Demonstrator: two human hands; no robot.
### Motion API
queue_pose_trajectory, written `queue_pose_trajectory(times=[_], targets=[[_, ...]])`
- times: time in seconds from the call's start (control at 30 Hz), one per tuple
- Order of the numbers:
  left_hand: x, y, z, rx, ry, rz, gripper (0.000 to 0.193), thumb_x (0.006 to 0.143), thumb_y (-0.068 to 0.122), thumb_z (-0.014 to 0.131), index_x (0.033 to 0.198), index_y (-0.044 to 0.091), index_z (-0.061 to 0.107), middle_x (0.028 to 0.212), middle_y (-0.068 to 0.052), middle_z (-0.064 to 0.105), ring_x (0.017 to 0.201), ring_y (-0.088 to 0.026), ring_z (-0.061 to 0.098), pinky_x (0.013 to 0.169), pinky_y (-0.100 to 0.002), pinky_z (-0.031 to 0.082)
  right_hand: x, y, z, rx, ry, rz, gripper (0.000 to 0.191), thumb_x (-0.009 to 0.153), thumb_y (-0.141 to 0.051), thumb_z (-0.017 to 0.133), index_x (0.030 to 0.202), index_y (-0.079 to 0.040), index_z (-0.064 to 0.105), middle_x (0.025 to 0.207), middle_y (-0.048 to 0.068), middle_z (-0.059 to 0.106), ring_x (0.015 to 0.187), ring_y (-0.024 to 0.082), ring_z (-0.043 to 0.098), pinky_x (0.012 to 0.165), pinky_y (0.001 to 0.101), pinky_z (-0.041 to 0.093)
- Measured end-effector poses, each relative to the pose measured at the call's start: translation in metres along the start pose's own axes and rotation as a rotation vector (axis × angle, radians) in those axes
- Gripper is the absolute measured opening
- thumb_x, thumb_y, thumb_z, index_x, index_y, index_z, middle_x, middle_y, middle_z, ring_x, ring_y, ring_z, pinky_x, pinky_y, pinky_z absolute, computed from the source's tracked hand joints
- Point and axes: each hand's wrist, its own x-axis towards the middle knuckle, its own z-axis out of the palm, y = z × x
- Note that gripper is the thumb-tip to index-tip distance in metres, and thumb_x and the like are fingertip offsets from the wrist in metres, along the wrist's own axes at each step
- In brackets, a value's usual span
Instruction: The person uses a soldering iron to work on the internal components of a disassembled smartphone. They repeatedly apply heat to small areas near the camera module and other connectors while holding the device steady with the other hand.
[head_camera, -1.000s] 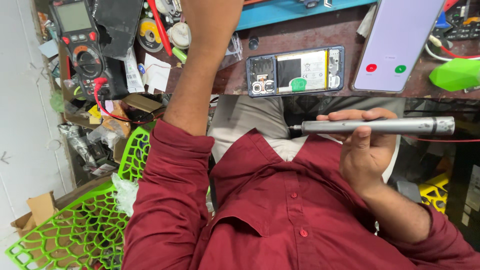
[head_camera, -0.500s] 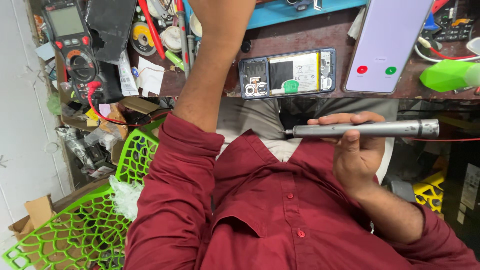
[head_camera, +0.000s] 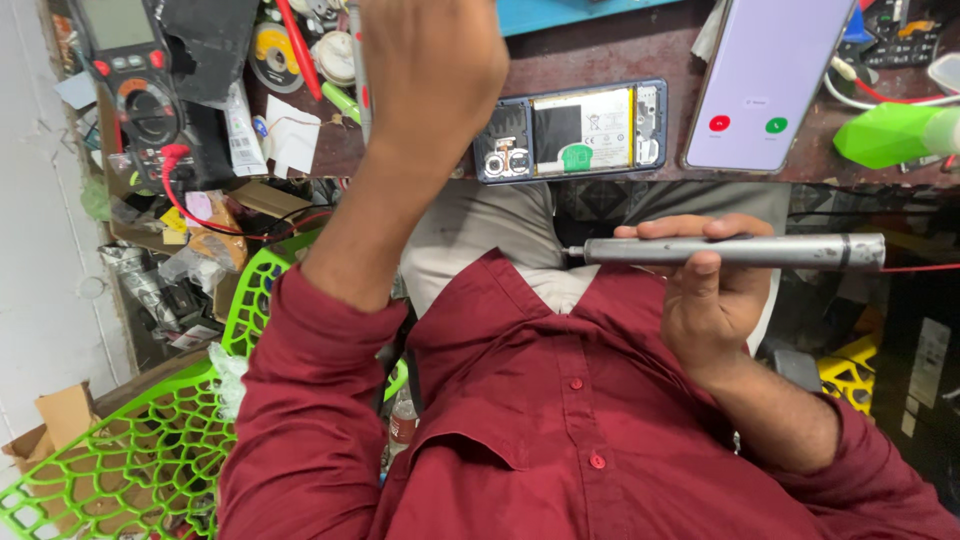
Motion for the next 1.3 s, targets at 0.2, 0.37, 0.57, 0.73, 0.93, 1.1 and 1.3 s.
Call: queue_pose_trajectory(times=[0.2, 0.37, 0.57, 0.73, 0.93, 1.1, 1.3], targets=[[-0.031, 0.026, -0.077, -0.41, -0.155, -0.156, 0.021, 0.114, 0.015, 0.057, 0.1, -0.001, 0.06, 0.102, -0.017, 0.057, 0.094, -0.038, 0.057, 0.082, -0.047, 0.044, -0.003, -0.001, 0.006, -0.082, -0.011, -0.024, 0.03, 0.117, -0.027, 0.057, 0.133, -0.01, 0.039, 0.117, 0.023, 0.066, 0.108, 0.033, 0.072, 0.102, 0.0503, 0.061], [-0.076, 0.057, -0.096, -0.935, -0.449, -0.396, 0.011, 0.104, 0.013, 0.063, 0.102, 0.002, 0.065, 0.095, -0.011, 0.062, 0.087, -0.027, 0.062, 0.078, -0.036, 0.05, -0.004, -0.002, 0.01, -0.118, -0.005, -0.097, 0.03, 0.117, -0.03, 0.059, 0.129, -0.011, 0.039, 0.118, 0.022, 0.065, 0.108, 0.032, 0.071, 0.103, 0.0503, 0.062], [-0.125, 0.068, -0.08, -1.089, -0.531, -0.509, 0.012, 0.096, 0.013, 0.072, 0.1, 0.004, 0.066, 0.091, -0.008, 0.063, 0.081, -0.02, 0.064, 0.072, -0.03, 0.05, -0.005, 0.012, 0.015, -0.088, 0.054, -0.229, 0.038, 0.112, -0.037, 0.063, 0.131, -0.013, 0.041, 0.113, 0.021, 0.069, 0.102, 0.032, 0.073, 0.096, 0.0497, 0.063], [-0.143, 0.062, -0.071, -1.34, -0.535, -0.546, 0.015, 0.096, 0.017, 0.078, 0.1, 0.005, 0.071, 0.095, -0.005, 0.066, 0.086, -0.016, 0.064, 0.077, -0.028, 0.051, -0.013, 0.015, 0.014, -0.194, 0.058, -0.3, 0.043, 0.112, -0.046, 0.056, 0.135, -0.015, 0.038, 0.11, 0.02, 0.067, 0.096, 0.028, 0.074, 0.091, 0.0466, 0.068], [-0.16, 0.052, -0.067, -1.595, -0.436, -0.506, 0.018, 0.094, 0.022, 0.083, 0.096, 0.006, 0.074, 0.094, -0.001, 0.072, 0.088, -0.011, 0.067, 0.082, -0.026, 0.053, -0.025, 0.01, 0.014, -0.446, 0.027, -0.364, 0.05, 0.112, -0.056, 0.039, 0.137, -0.014, 0.028, 0.106, 0.016, 0.059, 0.086, 0.026, 0.076, 0.078, 0.038, 0.07], [-0.167, 0.05, -0.065, -1.696, -0.426, -0.513, 0.017, 0.095, 0.022, 0.082, 0.097, 0.006, 0.075, 0.094, -0.001, 0.073, 0.086, -0.01, 0.067, 0.08, -0.025, 0.053, -0.035, 0.026, 0.002, -0.357, -0.015, -0.468, 0.059, 0.106, -0.06, 0.034, 0.129, -0.006, 0.036, 0.108, 0.015, 0.059, 0.082, 0.03, 0.075, 0.066, 0.0355, 0.069], [-0.168, 0.053, -0.064, -1.695, -0.428, -0.476, 0.016, 0.096, 0.021, 0.081, 0.098, 0.006, 0.074, 0.096, -0.001, 0.072, 0.086, -0.01, 0.066, 0.08, -0.025, 0.052, -0.045, 0.022, -0.015, -0.221, -0.1, -0.366, 0.065, 0.103, -0.064, 0.036, 0.126, -0.004, 0.045, 0.112, 0.013, 0.06, 0.093, 0.034, 0.074, 0.071, 0.0376, 0.069]])
